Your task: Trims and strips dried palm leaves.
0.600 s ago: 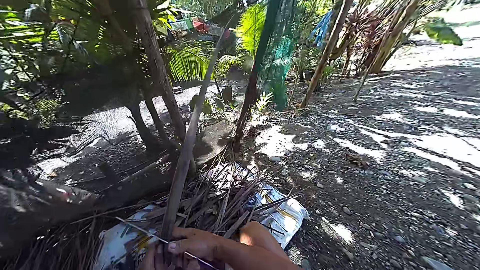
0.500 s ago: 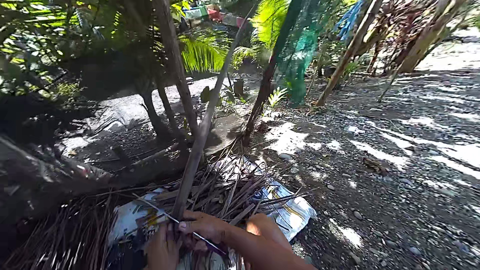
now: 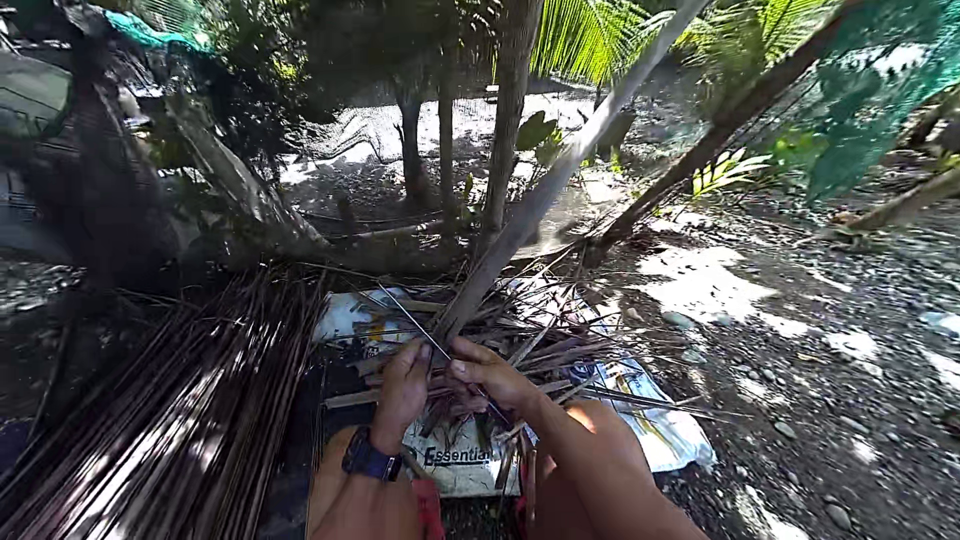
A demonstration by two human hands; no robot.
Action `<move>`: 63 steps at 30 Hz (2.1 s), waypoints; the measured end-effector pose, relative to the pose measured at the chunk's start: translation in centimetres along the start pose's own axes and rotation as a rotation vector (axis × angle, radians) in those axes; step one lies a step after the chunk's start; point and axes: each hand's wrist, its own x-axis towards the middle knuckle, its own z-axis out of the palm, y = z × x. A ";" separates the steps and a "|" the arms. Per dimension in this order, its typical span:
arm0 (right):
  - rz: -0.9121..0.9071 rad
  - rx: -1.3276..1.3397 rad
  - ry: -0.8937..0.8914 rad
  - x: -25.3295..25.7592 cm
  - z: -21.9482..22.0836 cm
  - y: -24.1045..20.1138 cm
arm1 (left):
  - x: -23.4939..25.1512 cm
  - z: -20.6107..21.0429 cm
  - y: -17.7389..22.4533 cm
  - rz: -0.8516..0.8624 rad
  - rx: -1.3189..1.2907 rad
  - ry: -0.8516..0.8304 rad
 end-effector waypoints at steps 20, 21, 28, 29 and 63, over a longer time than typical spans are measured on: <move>0.028 -0.033 0.053 -0.1 0.5 -0.4 | -1.1 0.6 -0.2 0.284 0.436 0.137; 0.022 -0.028 0.055 0.0 0.5 -0.4 | -1.1 0.7 -0.2 0.300 0.444 0.151; -0.021 -0.036 -0.036 0.0 -0.4 -0.2 | -1.0 -0.1 0.4 -0.060 -0.128 -0.063; -0.035 -0.038 -0.063 0.0 -0.6 0.0 | -1.0 -0.2 0.6 -0.093 -0.216 -0.090; -0.128 -0.048 -0.113 0.1 -0.7 0.0 | -0.4 -1.5 0.9 -0.374 -0.743 -0.457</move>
